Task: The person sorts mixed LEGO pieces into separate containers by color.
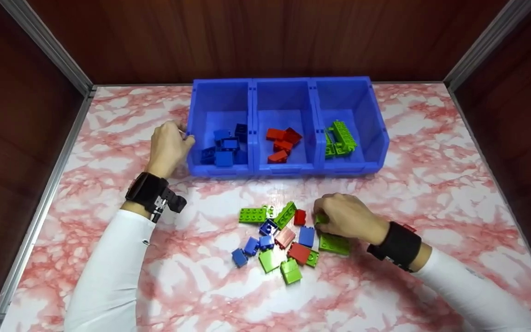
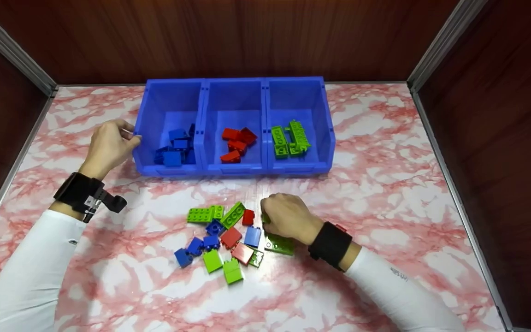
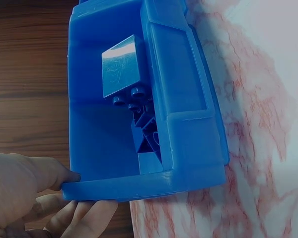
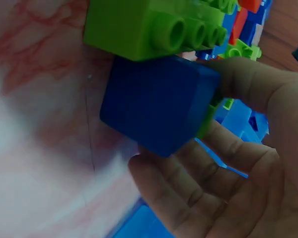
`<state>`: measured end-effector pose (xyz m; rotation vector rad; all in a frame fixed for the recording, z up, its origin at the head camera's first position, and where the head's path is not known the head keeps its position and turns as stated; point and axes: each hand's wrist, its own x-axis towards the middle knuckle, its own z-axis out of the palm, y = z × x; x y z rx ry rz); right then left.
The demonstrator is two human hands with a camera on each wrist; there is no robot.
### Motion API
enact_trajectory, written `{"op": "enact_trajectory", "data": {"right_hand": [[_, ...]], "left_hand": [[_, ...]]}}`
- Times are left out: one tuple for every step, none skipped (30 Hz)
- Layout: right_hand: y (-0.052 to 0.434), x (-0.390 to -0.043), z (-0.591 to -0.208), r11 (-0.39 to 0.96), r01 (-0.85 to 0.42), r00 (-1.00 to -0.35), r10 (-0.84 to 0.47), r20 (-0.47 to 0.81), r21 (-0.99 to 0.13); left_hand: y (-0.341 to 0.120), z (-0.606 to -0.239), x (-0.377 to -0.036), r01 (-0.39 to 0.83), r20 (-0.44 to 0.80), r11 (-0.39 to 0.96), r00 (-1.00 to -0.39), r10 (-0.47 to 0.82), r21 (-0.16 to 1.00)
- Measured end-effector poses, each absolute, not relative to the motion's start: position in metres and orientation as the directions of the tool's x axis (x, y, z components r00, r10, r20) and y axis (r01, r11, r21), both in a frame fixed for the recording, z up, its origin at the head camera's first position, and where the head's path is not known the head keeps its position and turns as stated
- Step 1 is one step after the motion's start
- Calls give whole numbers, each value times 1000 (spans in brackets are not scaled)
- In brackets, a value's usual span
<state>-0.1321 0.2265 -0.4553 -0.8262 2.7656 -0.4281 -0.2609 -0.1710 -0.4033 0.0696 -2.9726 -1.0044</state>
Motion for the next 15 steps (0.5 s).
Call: {"op": "enact_trajectory", "data": {"right_hand": [[226,-133,-456,795,-498,-818,-563,-116,-345],[226,-133,-456,790,-501,-819,-565,-100,-353],[226,-134,-456,783,-501,-820,-565,-86,-367],[226,-134,-455,776,-502,-820,-567,-74,-382],[226,-135,-454,770,-500,-822,-566,-63,-395],[227,-136,-453,765,-499,-824,-564,-52,-408],[227,-137,-452,762,-494,-827,-561,-44,-419],[228,-137,-450,761,-487,-832,-554,-39,-427],[228,-138,-449,761,-478,-837,-546,-35,-438],[229,-139,-447,763,-469,-843,-537,-33,-444],[230,-140,-444,768,-459,-850,-526,-31,-447],[231,-142,-441,770,-446,-856,-516,-34,-456],[232,-143,-438,772,-430,-863,-504,-39,-468],[234,-144,-434,773,-417,-869,-494,-41,-479],[235,-146,-430,772,-403,-874,-484,-42,-492]], "left_hand": [[-171,-403,-261,-43,-14,794,-999,-43,607],[-171,-403,-261,-48,-20,791,-999,-45,611],[-171,-403,-261,-49,-21,790,-999,-46,611],[-171,-403,-261,-49,-21,791,-999,-47,610],[-171,-403,-261,-47,-16,795,-999,-47,605],[-171,-403,-261,-44,-11,798,-999,-47,601],[-172,-403,-261,-41,-6,799,-999,-47,599],[-172,-403,-261,-38,-3,799,-999,-46,600],[-171,-403,-261,-34,2,801,-999,-44,597],[-172,-403,-262,-33,4,801,-999,-44,598],[-172,-403,-262,-31,5,802,-999,-43,597],[-171,-403,-262,-32,3,800,-999,-42,599],[-172,-403,-262,-34,1,799,-999,-43,600],[-172,-403,-262,-37,-2,798,-999,-45,601],[-171,-403,-262,-38,-3,799,-999,-45,600]]}}
